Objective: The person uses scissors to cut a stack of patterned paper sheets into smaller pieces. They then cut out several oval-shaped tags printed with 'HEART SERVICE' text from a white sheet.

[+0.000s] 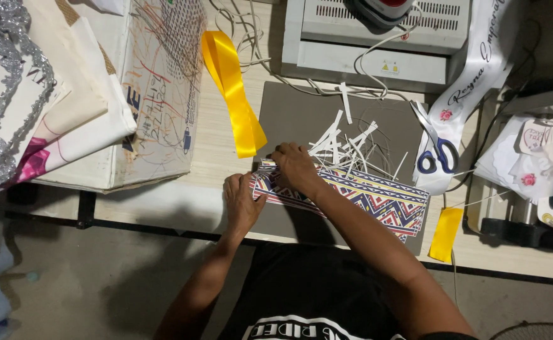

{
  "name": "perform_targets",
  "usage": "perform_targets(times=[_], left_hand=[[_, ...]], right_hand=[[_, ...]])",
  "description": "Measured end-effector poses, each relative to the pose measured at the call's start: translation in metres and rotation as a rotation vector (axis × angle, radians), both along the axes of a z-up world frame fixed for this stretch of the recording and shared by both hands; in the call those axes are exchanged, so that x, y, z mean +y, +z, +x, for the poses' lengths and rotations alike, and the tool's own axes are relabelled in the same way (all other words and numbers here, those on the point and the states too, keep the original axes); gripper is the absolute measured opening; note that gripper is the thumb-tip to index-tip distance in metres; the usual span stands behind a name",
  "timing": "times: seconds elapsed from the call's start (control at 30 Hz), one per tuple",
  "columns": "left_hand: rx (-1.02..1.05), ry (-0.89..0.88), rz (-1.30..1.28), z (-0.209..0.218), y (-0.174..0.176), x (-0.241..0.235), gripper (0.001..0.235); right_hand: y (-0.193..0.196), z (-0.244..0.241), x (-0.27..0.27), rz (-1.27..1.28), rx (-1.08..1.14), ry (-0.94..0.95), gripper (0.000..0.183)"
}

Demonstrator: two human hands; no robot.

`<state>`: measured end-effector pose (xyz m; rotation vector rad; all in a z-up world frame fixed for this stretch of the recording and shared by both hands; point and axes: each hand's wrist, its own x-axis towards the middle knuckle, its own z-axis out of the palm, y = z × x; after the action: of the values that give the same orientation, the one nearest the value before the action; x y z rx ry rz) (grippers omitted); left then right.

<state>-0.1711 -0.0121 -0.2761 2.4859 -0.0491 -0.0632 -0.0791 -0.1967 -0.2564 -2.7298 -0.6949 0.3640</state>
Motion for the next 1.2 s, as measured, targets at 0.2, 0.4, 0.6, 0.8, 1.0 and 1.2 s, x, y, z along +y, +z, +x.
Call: perform_targets(times=[0.2, 0.4, 0.6, 0.8, 1.0, 1.2], left_hand=[[-0.016, 0.008, -0.018, 0.0, 0.007, -0.003, 0.077], [-0.016, 0.022, -0.032, -0.001, 0.005, -0.003, 0.078], [-0.011, 0.014, -0.019, 0.0, 0.005, -0.003, 0.077], [0.011, 0.013, -0.003, 0.001, 0.004, -0.002, 0.077], [0.033, 0.022, -0.007, 0.001, 0.005, -0.002, 0.077], [0.066, 0.044, -0.04, 0.006, 0.019, -0.003, 0.08]], right_hand=[[-0.006, 0.004, 0.001, 0.018, 0.135, -0.025, 0.045], [0.005, 0.005, 0.004, 0.013, 0.063, -0.036, 0.052], [-0.008, 0.001, 0.005, 0.042, 0.057, -0.003, 0.054], [-0.003, 0.007, 0.008, -0.027, 0.217, -0.027, 0.048], [0.009, 0.008, 0.009, 0.048, 0.178, -0.025, 0.054], [0.003, 0.021, -0.003, 0.049, 0.432, -0.034, 0.049]])
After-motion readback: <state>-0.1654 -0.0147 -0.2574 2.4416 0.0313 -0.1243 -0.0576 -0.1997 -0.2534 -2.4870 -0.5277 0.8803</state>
